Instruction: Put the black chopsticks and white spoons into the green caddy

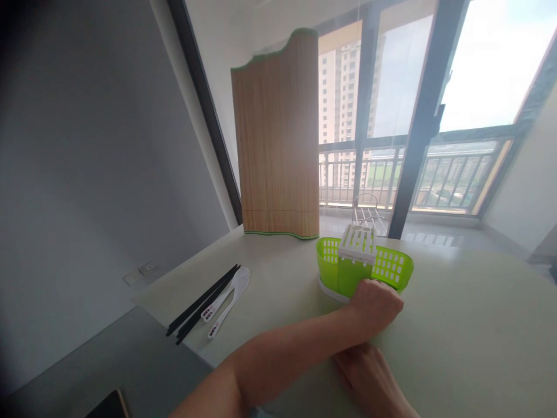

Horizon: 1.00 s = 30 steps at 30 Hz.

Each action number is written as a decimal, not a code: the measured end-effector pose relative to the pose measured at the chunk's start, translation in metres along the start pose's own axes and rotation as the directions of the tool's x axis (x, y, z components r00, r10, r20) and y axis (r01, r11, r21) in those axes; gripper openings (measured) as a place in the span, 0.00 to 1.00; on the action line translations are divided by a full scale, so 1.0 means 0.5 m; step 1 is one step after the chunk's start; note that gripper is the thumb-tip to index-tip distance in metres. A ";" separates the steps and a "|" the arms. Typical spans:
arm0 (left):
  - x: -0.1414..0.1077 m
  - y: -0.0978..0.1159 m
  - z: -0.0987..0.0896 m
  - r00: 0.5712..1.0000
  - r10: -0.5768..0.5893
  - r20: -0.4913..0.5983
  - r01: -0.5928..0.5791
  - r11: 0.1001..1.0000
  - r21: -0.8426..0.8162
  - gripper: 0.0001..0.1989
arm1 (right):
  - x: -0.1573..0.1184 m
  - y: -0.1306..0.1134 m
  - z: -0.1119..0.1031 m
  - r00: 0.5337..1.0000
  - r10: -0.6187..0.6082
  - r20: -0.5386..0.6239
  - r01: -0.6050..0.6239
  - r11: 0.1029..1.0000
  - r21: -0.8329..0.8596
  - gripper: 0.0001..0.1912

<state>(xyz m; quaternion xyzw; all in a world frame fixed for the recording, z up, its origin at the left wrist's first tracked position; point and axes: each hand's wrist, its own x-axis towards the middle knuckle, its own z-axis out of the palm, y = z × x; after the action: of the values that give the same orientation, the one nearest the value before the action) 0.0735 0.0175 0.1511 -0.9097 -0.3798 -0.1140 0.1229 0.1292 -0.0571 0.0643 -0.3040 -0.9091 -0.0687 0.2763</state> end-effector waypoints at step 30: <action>-0.542 -0.382 -0.100 0.642 -0.766 -0.025 0.744 0.615 0.263 0.20 | -0.014 0.014 0.018 0.988 -0.081 0.129 0.077 0.996 0.035 0.11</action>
<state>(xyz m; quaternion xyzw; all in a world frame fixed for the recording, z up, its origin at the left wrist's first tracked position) -0.2552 -0.0475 0.1430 -0.6464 -0.7433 -0.0655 0.1596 0.1338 -0.0523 0.0527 -0.2676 -0.9374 -0.0461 0.2180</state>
